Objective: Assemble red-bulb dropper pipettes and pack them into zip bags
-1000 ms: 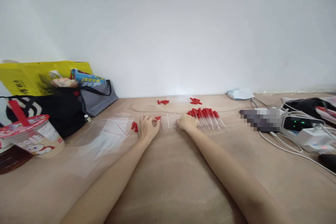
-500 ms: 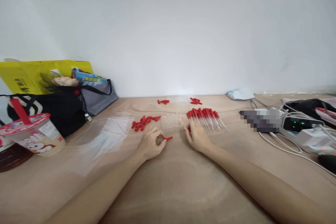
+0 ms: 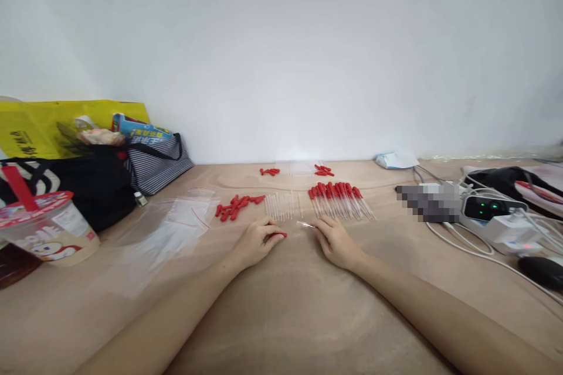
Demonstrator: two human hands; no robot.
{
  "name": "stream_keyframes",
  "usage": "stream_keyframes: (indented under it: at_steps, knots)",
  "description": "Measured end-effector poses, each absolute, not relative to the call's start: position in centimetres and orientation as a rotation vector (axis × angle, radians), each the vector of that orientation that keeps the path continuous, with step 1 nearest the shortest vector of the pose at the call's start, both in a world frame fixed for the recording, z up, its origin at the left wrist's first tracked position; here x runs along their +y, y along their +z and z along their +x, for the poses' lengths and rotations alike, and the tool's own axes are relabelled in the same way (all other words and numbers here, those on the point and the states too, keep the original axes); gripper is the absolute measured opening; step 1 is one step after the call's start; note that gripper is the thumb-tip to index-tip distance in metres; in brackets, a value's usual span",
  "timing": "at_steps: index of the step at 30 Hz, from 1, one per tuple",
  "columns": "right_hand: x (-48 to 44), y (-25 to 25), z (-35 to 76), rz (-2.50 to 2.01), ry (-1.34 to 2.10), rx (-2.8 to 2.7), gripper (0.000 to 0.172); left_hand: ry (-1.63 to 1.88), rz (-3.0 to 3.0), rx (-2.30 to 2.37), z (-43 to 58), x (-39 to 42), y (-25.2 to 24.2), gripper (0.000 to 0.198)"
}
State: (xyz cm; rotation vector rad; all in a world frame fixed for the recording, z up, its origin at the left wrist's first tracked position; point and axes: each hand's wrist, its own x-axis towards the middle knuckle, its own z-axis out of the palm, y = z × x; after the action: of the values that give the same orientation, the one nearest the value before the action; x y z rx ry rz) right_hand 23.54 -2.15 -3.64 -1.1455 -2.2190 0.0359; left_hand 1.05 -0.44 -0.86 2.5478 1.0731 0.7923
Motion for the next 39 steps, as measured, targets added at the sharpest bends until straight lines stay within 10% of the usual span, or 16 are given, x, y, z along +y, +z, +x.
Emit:
stream_keyframes:
  at_steps: [39]
  knots:
    - [-3.4, -2.5, 22.5, -1.013, 0.077, -2.395, 0.020, 0.846, 2.560, 0.946, 2.0, -1.8, -1.0, 0.015]
